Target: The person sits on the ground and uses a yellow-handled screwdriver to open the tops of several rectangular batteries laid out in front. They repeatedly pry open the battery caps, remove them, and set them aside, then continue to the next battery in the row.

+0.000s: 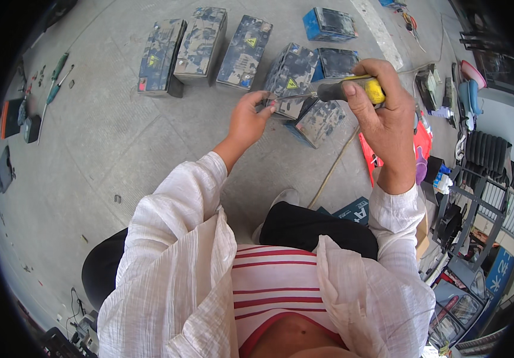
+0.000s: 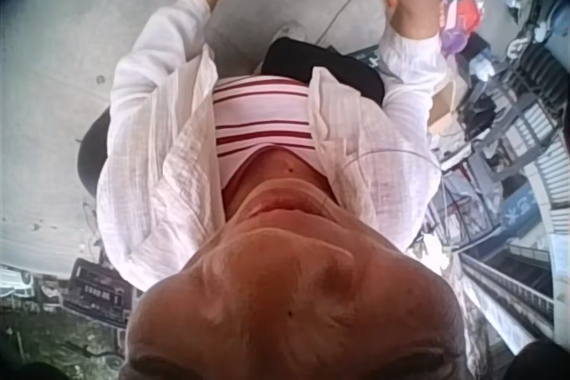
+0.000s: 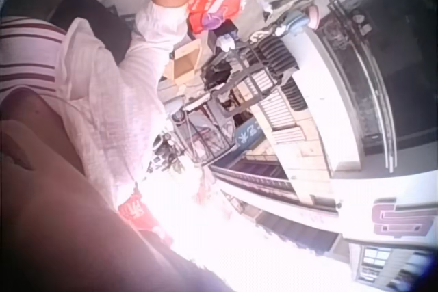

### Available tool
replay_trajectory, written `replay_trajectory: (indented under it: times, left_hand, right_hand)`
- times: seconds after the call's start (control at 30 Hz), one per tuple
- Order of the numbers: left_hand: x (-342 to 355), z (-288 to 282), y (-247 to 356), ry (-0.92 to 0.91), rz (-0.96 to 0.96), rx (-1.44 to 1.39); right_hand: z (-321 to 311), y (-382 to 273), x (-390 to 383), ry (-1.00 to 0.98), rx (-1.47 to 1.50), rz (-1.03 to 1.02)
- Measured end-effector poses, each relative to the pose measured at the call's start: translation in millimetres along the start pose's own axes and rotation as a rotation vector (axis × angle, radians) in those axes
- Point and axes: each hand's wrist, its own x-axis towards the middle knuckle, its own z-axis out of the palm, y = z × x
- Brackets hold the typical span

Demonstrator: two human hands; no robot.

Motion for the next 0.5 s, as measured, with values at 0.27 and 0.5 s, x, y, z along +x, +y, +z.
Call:
replay_trajectory:
  times: [0.27,0.5]
  left_hand:
    - [-2.4,2.1,-0.3,-0.001,-0.020,0.051]
    - [5.0,-8.5,-6.8,-0.104,-0.085,-0.093]
  right_hand:
    - [3.5,3.3,-1.5,0.124,0.029,-0.073]
    - [2.7,-2.0,-1.0,0.063,-0.016,-0.275]
